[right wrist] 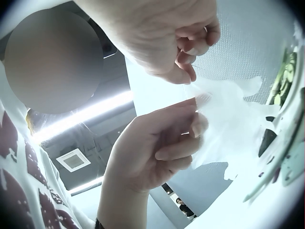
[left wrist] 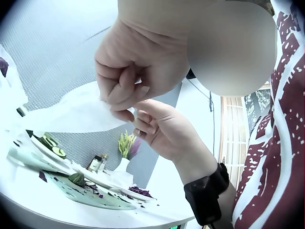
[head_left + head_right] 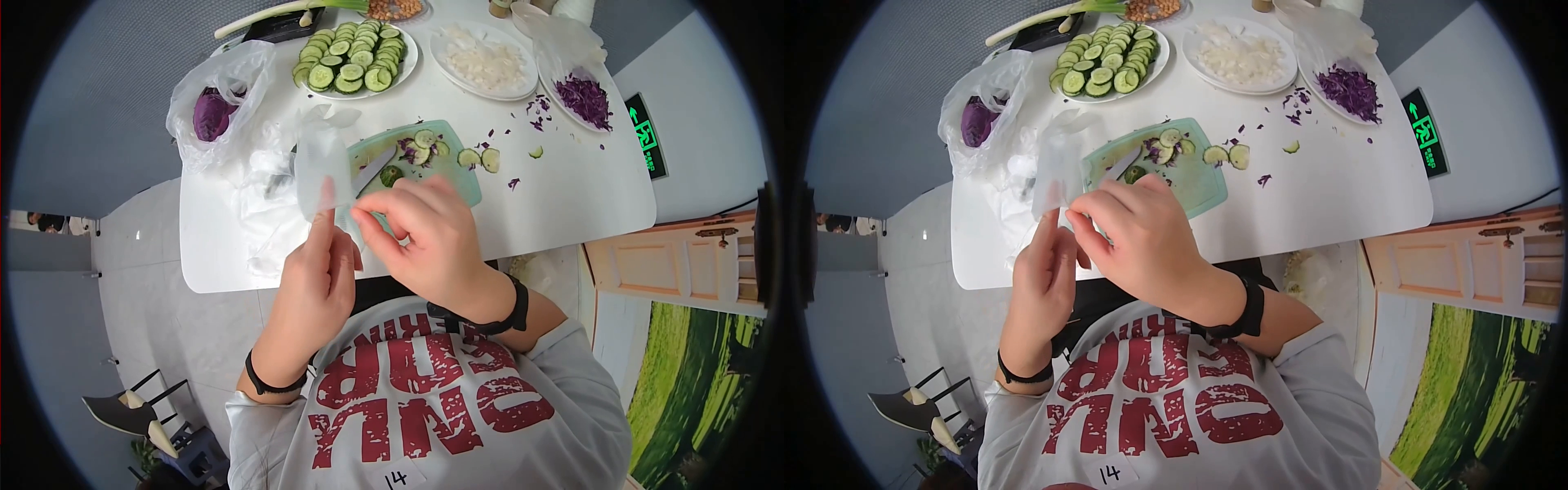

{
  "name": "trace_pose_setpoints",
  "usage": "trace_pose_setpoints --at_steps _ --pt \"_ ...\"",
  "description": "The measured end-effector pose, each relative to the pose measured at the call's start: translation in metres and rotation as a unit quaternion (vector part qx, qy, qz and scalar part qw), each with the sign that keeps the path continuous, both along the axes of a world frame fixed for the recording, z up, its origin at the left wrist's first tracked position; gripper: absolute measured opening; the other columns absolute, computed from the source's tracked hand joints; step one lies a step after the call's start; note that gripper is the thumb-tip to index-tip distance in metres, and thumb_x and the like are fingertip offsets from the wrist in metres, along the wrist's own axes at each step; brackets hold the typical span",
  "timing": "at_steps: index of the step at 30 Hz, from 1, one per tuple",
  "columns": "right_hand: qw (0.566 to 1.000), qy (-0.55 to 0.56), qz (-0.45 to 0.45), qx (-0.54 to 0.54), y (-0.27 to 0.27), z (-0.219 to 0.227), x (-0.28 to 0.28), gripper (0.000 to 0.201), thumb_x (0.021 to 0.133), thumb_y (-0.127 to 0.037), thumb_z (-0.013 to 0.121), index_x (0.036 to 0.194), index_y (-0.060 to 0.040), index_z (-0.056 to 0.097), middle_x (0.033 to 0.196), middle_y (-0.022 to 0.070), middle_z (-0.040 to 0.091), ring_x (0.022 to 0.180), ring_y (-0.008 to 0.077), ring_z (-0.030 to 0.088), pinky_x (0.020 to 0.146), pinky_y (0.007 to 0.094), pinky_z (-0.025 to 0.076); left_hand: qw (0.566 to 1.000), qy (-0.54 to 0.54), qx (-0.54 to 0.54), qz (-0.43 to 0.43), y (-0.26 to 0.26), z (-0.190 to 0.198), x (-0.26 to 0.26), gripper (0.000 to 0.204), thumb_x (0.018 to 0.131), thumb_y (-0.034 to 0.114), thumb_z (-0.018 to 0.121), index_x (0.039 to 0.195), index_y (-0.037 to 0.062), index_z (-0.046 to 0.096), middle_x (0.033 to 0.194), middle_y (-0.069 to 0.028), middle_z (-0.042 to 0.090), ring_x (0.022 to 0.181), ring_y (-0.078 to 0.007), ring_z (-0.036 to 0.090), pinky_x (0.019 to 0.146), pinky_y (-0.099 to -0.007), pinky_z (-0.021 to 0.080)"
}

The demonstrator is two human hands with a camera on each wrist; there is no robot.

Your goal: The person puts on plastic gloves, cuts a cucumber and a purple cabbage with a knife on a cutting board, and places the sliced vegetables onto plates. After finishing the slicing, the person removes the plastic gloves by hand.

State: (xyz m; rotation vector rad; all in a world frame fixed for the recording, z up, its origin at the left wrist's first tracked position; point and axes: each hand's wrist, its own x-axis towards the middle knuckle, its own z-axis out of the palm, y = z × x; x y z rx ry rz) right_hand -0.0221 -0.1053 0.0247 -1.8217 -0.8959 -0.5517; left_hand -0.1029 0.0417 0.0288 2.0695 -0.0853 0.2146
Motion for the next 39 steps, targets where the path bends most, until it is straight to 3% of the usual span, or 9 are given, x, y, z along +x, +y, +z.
trace_pose_setpoints --at_steps 4,6,10,17,19,23,28,31,39 --pt "1.000 -0.015 0.006 0.002 0.004 -0.003 -0.003 0.015 0.076 -0.004 0.076 0.084 -0.0096 0.065 0.059 -0.0021 0.050 0.049 0.0163 0.044 0.056 0.0309 0.034 0.996 0.047 -0.076 0.021 -0.002 -0.006 0.006 0.064 0.094 -0.005 0.047 0.153 -0.0018 0.021 0.078 -0.0072 0.061 0.063 -0.0152 0.056 0.062 -0.0279 0.048" --pt "0.999 -0.027 0.023 -0.001 0.004 -0.004 -0.005 0.015 0.075 -0.004 0.077 0.084 -0.0084 0.066 0.060 -0.0016 0.052 0.050 0.0168 0.047 0.057 0.0312 0.035 0.943 0.079 -0.319 0.050 0.008 -0.014 0.008 0.049 0.097 -0.002 0.043 0.146 -0.0020 0.039 0.100 -0.0048 0.063 0.079 -0.0109 0.057 0.071 -0.0245 0.048" --pt "0.999 -0.043 0.031 0.006 0.007 -0.007 -0.008 0.015 0.075 -0.003 0.076 0.085 -0.0076 0.066 0.061 -0.0008 0.052 0.052 0.0175 0.049 0.057 0.0313 0.036 0.948 -0.010 -0.311 0.059 0.005 -0.016 0.020 0.045 0.099 -0.001 0.042 0.143 -0.0040 0.042 0.140 -0.0141 0.051 0.109 -0.0155 0.059 0.090 -0.0280 0.050" --pt "0.997 -0.056 0.051 -0.005 0.013 -0.009 -0.015 0.014 0.077 -0.005 0.074 0.088 -0.0074 0.065 0.070 0.0006 0.056 0.060 0.0180 0.054 0.062 0.0312 0.038 0.973 -0.049 -0.220 0.055 0.015 -0.036 0.046 0.041 0.100 0.002 0.045 0.140 -0.0076 0.044 0.143 -0.0157 0.048 0.126 -0.0259 0.053 0.105 -0.0358 0.044" --pt "0.997 -0.061 0.056 0.006 0.013 -0.008 -0.016 0.016 0.075 -0.004 0.076 0.087 -0.0079 0.066 0.065 0.0004 0.053 0.056 0.0173 0.051 0.058 0.0311 0.038 0.986 -0.127 0.098 0.047 0.016 -0.029 0.054 0.043 0.102 0.010 0.046 0.140 -0.0101 0.041 0.139 -0.0183 0.050 0.123 -0.0285 0.056 0.104 -0.0351 0.044" --pt "0.994 -0.056 0.093 -0.031 0.013 -0.011 -0.022 0.015 0.075 -0.005 0.076 0.087 -0.0076 0.066 0.067 0.0000 0.052 0.057 0.0169 0.051 0.059 0.0301 0.040 0.979 -0.176 0.063 0.086 0.020 -0.054 0.067 0.048 0.103 0.019 0.048 0.139 -0.0113 0.039 0.131 -0.0211 0.056 0.117 -0.0307 0.059 0.100 -0.0345 0.047" --pt "0.992 -0.058 0.098 -0.048 0.011 -0.014 -0.021 0.014 0.076 -0.006 0.075 0.087 -0.0073 0.066 0.066 -0.0001 0.051 0.058 0.0166 0.052 0.060 0.0298 0.042 0.934 -0.032 -0.335 0.122 0.003 -0.027 0.072 0.042 0.100 0.028 0.055 0.126 -0.0048 0.053 0.111 -0.0110 0.062 0.101 -0.0183 0.056 0.089 -0.0286 0.046" --pt "0.990 -0.052 0.117 -0.064 0.010 -0.015 -0.022 0.014 0.076 -0.006 0.075 0.087 -0.0070 0.066 0.067 -0.0001 0.051 0.059 0.0168 0.053 0.060 0.0301 0.042 0.978 -0.135 -0.077 0.136 0.005 -0.032 0.074 0.042 0.098 0.028 0.059 0.126 -0.0035 0.054 0.114 -0.0101 0.060 0.106 -0.0185 0.055 0.094 -0.0299 0.044" --pt "0.983 -0.080 0.148 -0.072 0.009 -0.019 -0.024 0.013 0.075 -0.006 0.075 0.084 -0.0065 0.066 0.070 0.0010 0.052 0.061 0.0164 0.052 0.060 0.0300 0.042 0.988 -0.107 -0.096 0.050 0.009 -0.014 0.079 0.050 0.091 0.027 0.069 0.130 -0.0002 0.053 0.133 -0.0155 0.052 0.126 -0.0251 0.047 0.106 -0.0370 0.035"
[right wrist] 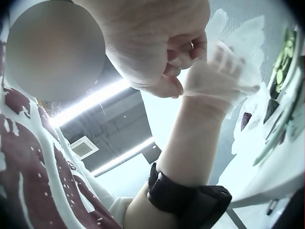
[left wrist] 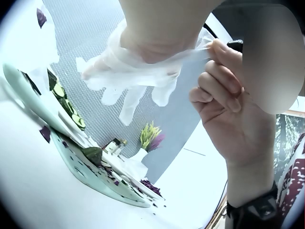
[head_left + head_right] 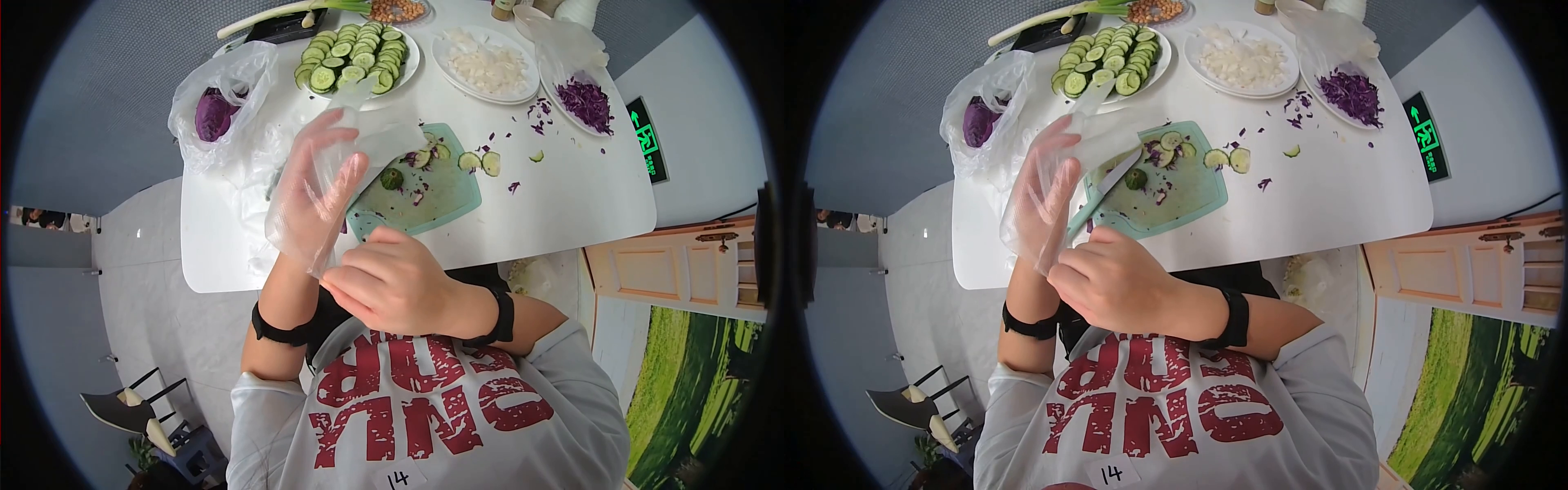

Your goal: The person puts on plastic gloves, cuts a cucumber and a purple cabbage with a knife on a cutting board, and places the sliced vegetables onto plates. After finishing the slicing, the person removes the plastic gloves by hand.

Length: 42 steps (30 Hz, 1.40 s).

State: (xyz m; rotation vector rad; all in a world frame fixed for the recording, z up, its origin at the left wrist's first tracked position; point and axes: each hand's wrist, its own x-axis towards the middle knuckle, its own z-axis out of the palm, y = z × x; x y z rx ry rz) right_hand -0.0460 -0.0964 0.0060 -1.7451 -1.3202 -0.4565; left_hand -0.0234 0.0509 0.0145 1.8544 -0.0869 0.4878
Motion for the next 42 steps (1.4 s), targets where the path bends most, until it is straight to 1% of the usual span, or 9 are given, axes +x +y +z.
trace_pose_setpoints --at_steps 4,14,20,22,23,27,34,36,42 --pt "1.000 -0.002 0.011 -0.003 0.000 0.001 -0.001 0.013 0.075 -0.006 0.075 0.084 -0.0063 0.066 0.071 0.0012 0.053 0.062 0.0162 0.053 0.060 0.0299 0.042 0.993 -0.012 0.113 -0.023 0.005 0.001 0.000 0.055 0.094 0.031 0.064 0.140 0.0044 0.048 0.145 -0.0207 0.045 0.138 -0.0312 0.038 0.114 -0.0393 0.028" --pt "0.993 0.010 0.116 -0.017 0.004 -0.003 -0.012 0.020 0.073 -0.006 0.075 0.091 -0.0064 0.066 0.076 0.0015 0.056 0.064 0.0167 0.055 0.060 0.0289 0.041 0.998 -0.011 0.048 -0.043 0.009 0.010 0.008 0.058 0.106 0.035 0.033 0.147 -0.0051 0.032 0.153 -0.0186 0.036 0.145 -0.0311 0.028 0.119 -0.0383 0.020" --pt "0.992 0.019 0.125 0.012 0.003 0.002 -0.009 0.019 0.073 -0.009 0.077 0.089 -0.0084 0.067 0.075 0.0018 0.056 0.058 0.0163 0.054 0.055 0.0287 0.040 0.995 -0.038 -0.096 -0.015 0.037 0.015 -0.007 0.046 0.106 0.026 0.033 0.143 -0.0005 0.041 0.138 -0.0170 0.052 0.119 -0.0276 0.057 0.103 -0.0349 0.042" --pt "0.995 0.029 0.092 -0.003 -0.002 0.000 -0.005 0.018 0.073 -0.013 0.079 0.086 -0.0089 0.068 0.074 0.0018 0.056 0.058 0.0154 0.053 0.054 0.0288 0.041 0.993 -0.054 0.083 0.063 0.060 0.023 -0.024 0.037 0.105 0.021 0.036 0.128 -0.0011 0.055 0.114 -0.0120 0.064 0.096 -0.0235 0.062 0.089 -0.0319 0.048" --pt "0.997 0.026 0.079 -0.003 -0.004 -0.001 -0.001 0.016 0.074 -0.015 0.080 0.083 -0.0090 0.067 0.071 0.0009 0.055 0.056 0.0156 0.053 0.052 0.0293 0.041 0.986 -0.041 0.121 0.111 0.061 0.042 -0.036 0.029 0.102 0.016 0.045 0.114 -0.0049 0.061 0.096 -0.0066 0.065 0.087 -0.0169 0.059 0.083 -0.0271 0.046" --pt "0.990 0.074 0.067 -0.095 -0.007 -0.019 0.003 0.014 0.077 -0.016 0.078 0.080 -0.0094 0.065 0.065 -0.0004 0.053 0.054 0.0185 0.051 0.052 0.0308 0.040 0.985 0.010 -0.055 0.161 0.108 0.024 -0.050 0.027 0.097 0.017 0.059 0.108 -0.0084 0.061 0.097 -0.0039 0.061 0.086 -0.0068 0.053 0.077 -0.0201 0.041" --pt "0.958 0.151 0.092 -0.228 0.014 -0.034 -0.015 0.016 0.086 -0.017 0.066 0.096 -0.0052 0.070 0.065 0.0061 0.061 0.054 0.0244 0.058 0.051 0.0364 0.044 0.940 0.271 0.058 0.200 0.141 -0.011 -0.062 0.032 0.098 0.026 0.056 0.103 -0.0047 0.062 0.082 -0.0005 0.057 0.073 -0.0072 0.048 0.070 -0.0222 0.041" --pt "0.930 0.187 0.112 -0.297 0.022 -0.033 -0.016 0.029 0.088 -0.016 0.060 0.112 -0.0004 0.067 0.060 0.0097 0.061 0.050 0.0282 0.058 0.049 0.0397 0.045 0.924 0.268 0.210 0.172 0.147 -0.027 -0.063 0.039 0.095 0.024 0.057 0.080 -0.0120 0.062 0.102 -0.0210 0.065 0.067 -0.0230 0.059 0.067 -0.0342 0.047" --pt "0.925 0.186 0.063 -0.325 0.030 -0.036 -0.020 0.048 0.089 -0.013 0.056 0.132 0.0084 0.050 0.053 0.0116 0.055 0.046 0.0311 0.055 0.048 0.0429 0.045 0.910 0.319 0.197 0.176 0.122 -0.018 -0.064 0.038 0.094 0.028 0.056 0.100 -0.0086 0.064 0.080 -0.0202 0.067 0.070 -0.0280 0.064 0.072 -0.0356 0.049"
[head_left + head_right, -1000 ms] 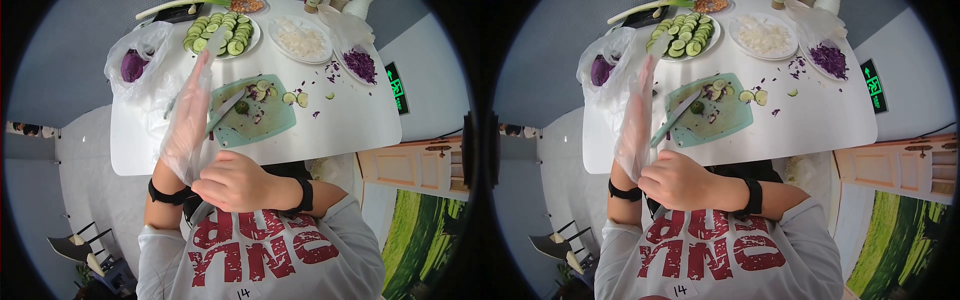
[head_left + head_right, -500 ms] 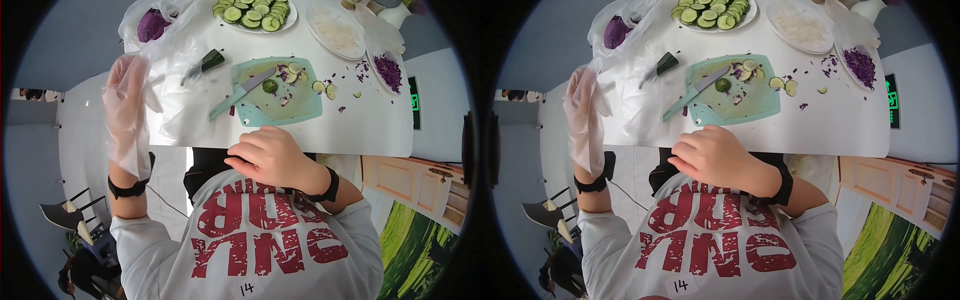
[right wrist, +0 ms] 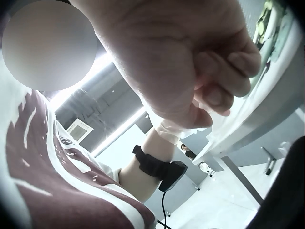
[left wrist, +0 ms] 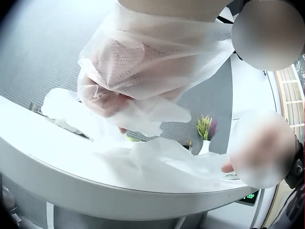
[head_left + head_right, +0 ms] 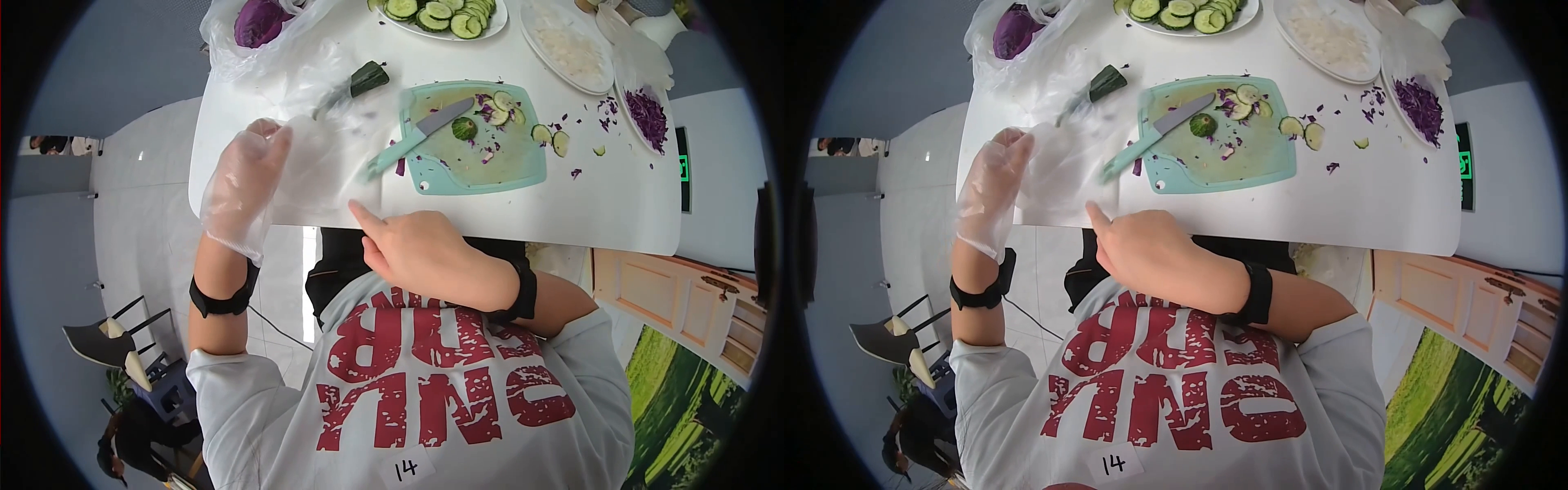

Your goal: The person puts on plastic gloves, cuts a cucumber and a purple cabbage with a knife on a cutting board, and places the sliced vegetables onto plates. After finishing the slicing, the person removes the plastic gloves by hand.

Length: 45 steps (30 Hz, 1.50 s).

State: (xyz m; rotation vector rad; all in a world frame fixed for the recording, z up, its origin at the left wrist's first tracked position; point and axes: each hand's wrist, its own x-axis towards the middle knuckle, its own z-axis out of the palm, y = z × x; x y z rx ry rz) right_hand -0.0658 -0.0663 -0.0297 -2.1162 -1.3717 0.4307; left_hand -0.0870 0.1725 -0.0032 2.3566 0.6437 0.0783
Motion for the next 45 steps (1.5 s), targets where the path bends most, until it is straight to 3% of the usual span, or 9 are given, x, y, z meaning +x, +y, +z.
trace_pose_setpoints --at_steps 2,4,8,11,13,16,23,28,45 --pt "0.999 0.011 -0.025 -0.024 0.001 0.003 0.000 0.052 0.089 -0.013 0.056 0.135 0.0091 0.045 0.053 0.0123 0.055 0.046 0.0320 0.055 0.048 0.0436 0.045 1.000 0.001 -0.005 -0.001 -0.005 0.001 -0.002 0.038 0.094 0.028 0.056 0.104 -0.0083 0.064 0.076 -0.0203 0.066 0.071 -0.0284 0.065 0.073 -0.0351 0.049" --pt "0.997 0.022 -0.052 -0.048 0.002 0.004 0.000 0.057 0.090 -0.013 0.055 0.139 0.0097 0.039 0.054 0.0130 0.055 0.047 0.0330 0.055 0.049 0.0444 0.044 1.000 0.020 -0.022 -0.009 -0.012 0.000 -0.005 0.028 0.097 0.025 0.054 0.095 -0.0017 0.063 0.071 0.0027 0.048 0.067 -0.0084 0.043 0.064 -0.0261 0.038" --pt "0.976 0.157 -0.145 0.050 -0.004 0.000 0.009 0.065 0.091 -0.008 0.055 0.146 0.0093 0.025 0.059 0.0125 0.054 0.050 0.0247 0.053 0.052 0.0366 0.044 0.998 0.053 -0.031 -0.023 -0.028 -0.001 -0.008 0.029 0.097 0.025 0.054 0.097 -0.0030 0.063 0.072 0.0011 0.052 0.067 -0.0084 0.044 0.063 -0.0273 0.039" --pt "0.926 0.300 -0.184 0.135 -0.010 -0.006 0.016 0.065 0.091 -0.006 0.055 0.145 0.0113 0.024 0.063 0.0100 0.055 0.054 0.0179 0.053 0.055 0.0321 0.044 0.996 0.023 -0.029 -0.081 -0.040 -0.003 -0.010 0.040 0.095 0.028 0.055 0.107 -0.0093 0.063 0.072 -0.0221 0.066 0.067 -0.0306 0.067 0.069 -0.0359 0.050" --pt "0.860 0.425 -0.174 0.224 -0.017 -0.028 0.022 0.065 0.091 -0.006 0.056 0.146 0.0093 0.026 0.075 0.0052 0.054 0.066 0.0087 0.050 0.061 0.0269 0.045 0.991 0.077 -0.098 -0.057 -0.059 0.007 -0.010 0.031 0.098 0.025 0.055 0.100 -0.0037 0.064 0.068 -0.0014 0.055 0.058 -0.0083 0.047 0.053 -0.0278 0.039" --pt "0.825 0.492 -0.199 0.192 -0.023 -0.013 0.027 0.060 0.091 -0.007 0.056 0.146 0.0048 0.033 0.091 0.0035 0.055 0.071 0.0085 0.052 0.063 0.0260 0.045 0.969 0.133 -0.209 -0.027 -0.076 0.024 -0.006 0.032 0.098 0.028 0.055 0.100 -0.0021 0.066 0.067 -0.0016 0.054 0.055 -0.0066 0.045 0.050 -0.0255 0.036" --pt "0.846 0.481 -0.189 0.126 -0.038 -0.004 0.031 0.048 0.090 -0.006 0.054 0.138 -0.0020 0.050 0.115 0.0084 0.047 0.082 0.0119 0.054 0.069 0.0251 0.048 0.956 0.078 -0.282 -0.019 -0.093 0.013 -0.002 0.043 0.098 0.039 0.054 0.100 -0.0029 0.064 0.067 0.0054 0.049 0.057 -0.0032 0.042 0.049 -0.0234 0.031" --pt "0.941 0.246 -0.133 0.192 -0.046 -0.015 0.027 0.051 0.086 -0.004 0.055 0.137 -0.0028 0.050 0.139 0.0156 0.040 0.122 0.0237 0.047 0.077 0.0277 0.050 0.936 0.048 -0.350 0.008 -0.109 0.020 0.011 0.039 0.097 0.036 0.056 0.084 -0.0007 0.060 0.061 0.0037 0.049 0.052 -0.0081 0.046 0.050 -0.0281 0.037" --pt "0.908 0.282 -0.125 0.285 -0.080 0.008 0.041 0.070 0.082 0.010 0.038 0.150 -0.0037 0.033 0.155 0.0090 0.033 0.141 0.0206 0.032 0.112 0.0352 0.029 0.966 -0.148 -0.170 -0.127 -0.142 0.000 0.025 0.018 0.095 0.013 0.059 0.082 -0.0003 0.059 0.061 -0.0076 0.048 0.056 -0.0135 0.044 0.054 -0.0299 0.040"
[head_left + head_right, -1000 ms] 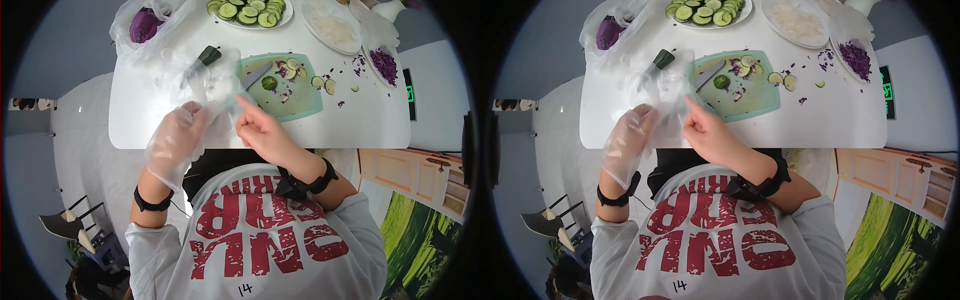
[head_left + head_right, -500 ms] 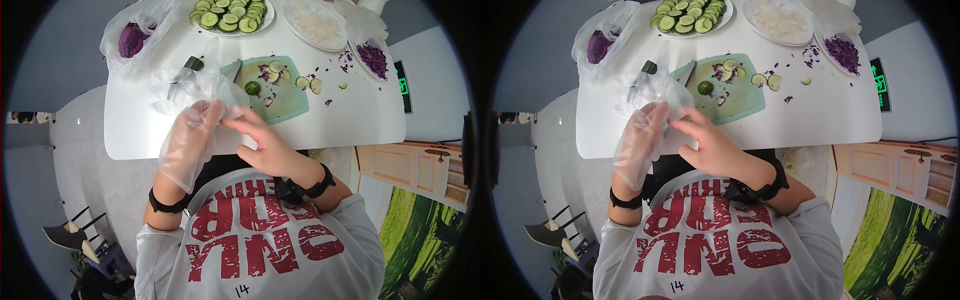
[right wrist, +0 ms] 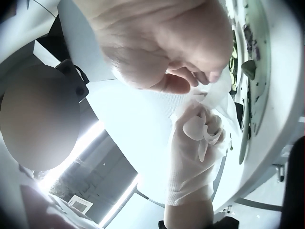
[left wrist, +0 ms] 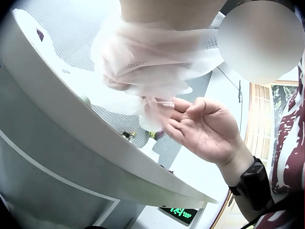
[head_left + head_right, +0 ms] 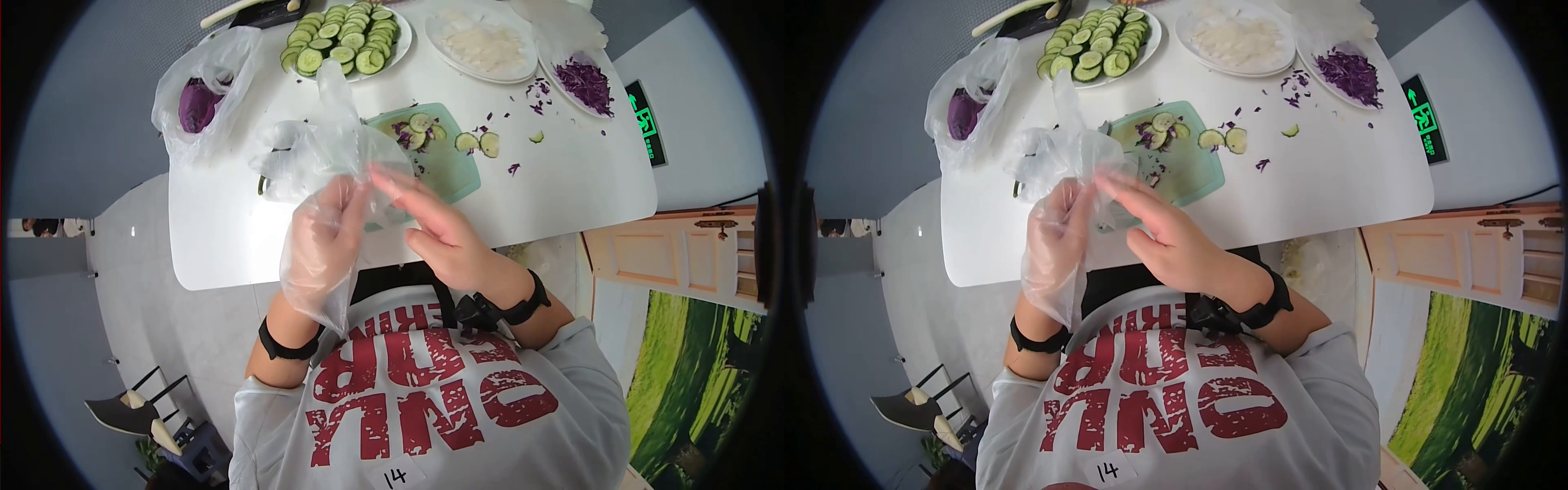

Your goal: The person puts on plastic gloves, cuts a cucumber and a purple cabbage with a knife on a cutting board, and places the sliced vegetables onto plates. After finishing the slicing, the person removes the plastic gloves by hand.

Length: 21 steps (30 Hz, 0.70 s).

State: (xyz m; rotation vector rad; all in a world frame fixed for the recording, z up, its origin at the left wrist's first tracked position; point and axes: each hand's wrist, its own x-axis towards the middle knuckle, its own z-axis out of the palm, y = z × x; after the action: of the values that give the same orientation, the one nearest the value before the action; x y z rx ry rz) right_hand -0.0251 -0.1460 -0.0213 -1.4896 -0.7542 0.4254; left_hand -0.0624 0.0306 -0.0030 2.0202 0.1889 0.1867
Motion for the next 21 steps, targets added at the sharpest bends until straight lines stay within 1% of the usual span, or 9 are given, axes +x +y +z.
trace_pose_setpoints --at_steps 4,8,11,13,14,16,17,19,21 --pt "1.000 -0.003 0.018 0.022 -0.013 0.007 0.008 0.061 0.087 0.008 0.038 0.148 0.0008 0.035 0.155 0.0126 0.032 0.145 0.0237 0.028 0.115 0.0335 0.025 0.995 -0.084 0.040 -0.043 -0.010 0.006 0.001 0.010 0.091 0.005 0.062 0.082 0.0011 0.060 0.062 -0.0110 0.052 0.054 -0.0211 0.047 0.053 -0.0321 0.042" --pt "0.999 0.034 0.013 0.024 -0.020 -0.007 0.009 0.059 0.091 0.008 0.035 0.149 -0.0015 0.033 0.157 0.0120 0.029 0.145 0.0239 0.028 0.116 0.0330 0.024 0.983 -0.115 0.089 -0.108 -0.015 0.005 0.006 0.006 0.090 0.005 0.063 0.085 0.0025 0.061 0.067 -0.0119 0.055 0.055 -0.0260 0.053 0.054 -0.0351 0.045" --pt "0.992 0.062 0.007 0.109 -0.015 -0.017 0.013 0.054 0.097 0.004 0.035 0.151 -0.0021 0.030 0.159 0.0111 0.027 0.146 0.0230 0.027 0.118 0.0348 0.022 0.961 -0.173 0.139 -0.162 -0.024 0.007 0.009 0.004 0.087 0.005 0.065 0.087 0.0042 0.061 0.071 -0.0120 0.058 0.059 -0.0308 0.058 0.055 -0.0385 0.047" --pt "0.962 0.118 -0.030 0.246 -0.008 -0.024 0.017 0.050 0.102 -0.003 0.037 0.151 -0.0008 0.028 0.151 0.0129 0.040 0.140 0.0228 0.038 0.116 0.0366 0.028 0.966 -0.177 0.064 -0.174 -0.031 0.006 0.011 0.016 0.091 0.002 0.062 0.077 0.0014 0.054 0.064 -0.0099 0.047 0.053 -0.0263 0.042 0.052 -0.0309 0.038" --pt "0.962 0.116 -0.032 0.247 -0.009 -0.022 0.017 0.050 0.102 -0.003 0.037 0.151 -0.0008 0.028 0.151 0.0129 0.040 0.140 0.0228 0.038 0.116 0.0366 0.028 0.966 -0.178 0.065 -0.177 -0.032 0.003 0.012 0.016 0.091 0.002 0.062 0.077 0.0014 0.054 0.064 -0.0099 0.047 0.053 -0.0263 0.042 0.052 -0.0309 0.038" --pt "0.962 0.117 -0.080 0.235 -0.011 -0.016 0.018 0.048 0.104 -0.009 0.042 0.149 0.0022 0.031 0.138 0.0140 0.054 0.125 0.0211 0.054 0.109 0.0362 0.039 0.943 -0.240 0.113 -0.201 -0.034 -0.002 0.014 0.018 0.090 0.002 0.063 0.075 0.0016 0.052 0.065 -0.0091 0.050 0.054 -0.0277 0.047 0.052 -0.0342 0.041" --pt "0.961 0.116 -0.082 0.236 -0.012 -0.015 0.019 0.048 0.104 -0.009 0.042 0.149 0.0022 0.031 0.138 0.0140 0.054 0.125 0.0211 0.054 0.109 0.0362 0.039 0.942 -0.240 0.113 -0.204 -0.034 0.000 0.013 0.018 0.090 0.002 0.063 0.075 0.0016 0.052 0.065 -0.0091 0.050 0.054 -0.0277 0.047 0.052 -0.0342 0.041" --pt "0.960 0.120 -0.146 0.206 -0.012 -0.013 0.021 0.048 0.104 -0.015 0.047 0.146 0.0027 0.036 0.127 0.0136 0.062 0.109 0.0186 0.063 0.100 0.0330 0.045 0.938 -0.194 0.137 -0.254 -0.034 0.007 0.012 0.021 0.088 0.003 0.063 0.073 0.0019 0.049 0.065 -0.0102 0.051 0.056 -0.0296 0.052 0.053 -0.0369 0.043" --pt "0.966 0.138 -0.144 0.163 -0.019 -0.025 0.028 0.048 0.103 -0.020 0.049 0.144 0.0031 0.039 0.126 0.0136 0.062 0.111 0.0194 0.062 0.100 0.0339 0.045 0.937 -0.207 0.128 -0.252 -0.039 0.006 0.010 0.020 0.088 0.002 0.063 0.074 0.0021 0.049 0.066 -0.0105 0.052 0.056 -0.0298 0.052 0.053 -0.0374 0.044"
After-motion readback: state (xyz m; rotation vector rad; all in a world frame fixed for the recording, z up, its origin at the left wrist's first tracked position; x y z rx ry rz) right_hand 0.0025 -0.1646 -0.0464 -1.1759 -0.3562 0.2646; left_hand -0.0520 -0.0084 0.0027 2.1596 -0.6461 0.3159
